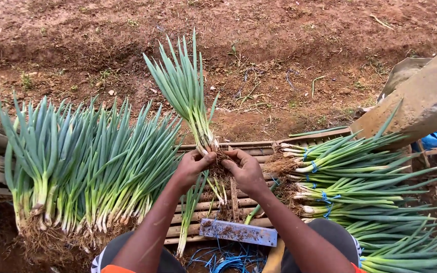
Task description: Bundling green onions by cleaning the root ends and tying them together with blue plastic twine on a bamboo platform.
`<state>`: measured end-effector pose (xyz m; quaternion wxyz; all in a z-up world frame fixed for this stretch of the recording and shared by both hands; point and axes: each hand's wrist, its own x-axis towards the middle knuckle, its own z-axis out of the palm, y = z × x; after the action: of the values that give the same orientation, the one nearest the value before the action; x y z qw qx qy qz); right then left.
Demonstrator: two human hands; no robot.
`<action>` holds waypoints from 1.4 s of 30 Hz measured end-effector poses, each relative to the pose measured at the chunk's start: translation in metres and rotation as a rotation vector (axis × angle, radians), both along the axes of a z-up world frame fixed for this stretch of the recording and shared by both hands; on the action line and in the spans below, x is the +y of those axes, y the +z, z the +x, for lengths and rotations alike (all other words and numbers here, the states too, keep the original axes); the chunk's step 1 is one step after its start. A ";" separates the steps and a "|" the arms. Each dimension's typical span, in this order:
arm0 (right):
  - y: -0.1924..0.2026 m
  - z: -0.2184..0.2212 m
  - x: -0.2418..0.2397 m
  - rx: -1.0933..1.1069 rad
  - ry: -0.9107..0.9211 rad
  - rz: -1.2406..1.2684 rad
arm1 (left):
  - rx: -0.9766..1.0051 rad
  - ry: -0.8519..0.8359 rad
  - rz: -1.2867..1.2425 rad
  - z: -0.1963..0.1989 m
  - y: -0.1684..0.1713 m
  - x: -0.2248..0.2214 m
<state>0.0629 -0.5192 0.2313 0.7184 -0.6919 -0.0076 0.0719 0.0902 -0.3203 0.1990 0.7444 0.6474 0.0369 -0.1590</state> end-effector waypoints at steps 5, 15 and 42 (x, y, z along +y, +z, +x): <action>0.024 0.011 0.001 0.025 0.059 -0.082 | -0.016 -0.026 -0.054 0.001 0.030 -0.001; 0.010 0.025 -0.025 0.336 0.133 0.120 | -0.004 -0.069 -0.179 0.002 0.030 0.007; 0.017 0.022 -0.007 0.197 0.141 0.220 | -0.082 -0.061 0.015 -0.013 0.039 0.013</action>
<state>0.0845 -0.5264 0.2482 0.7803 -0.5963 0.0066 0.1882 0.0771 -0.3074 0.2375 0.7352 0.6598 -0.0122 -0.1549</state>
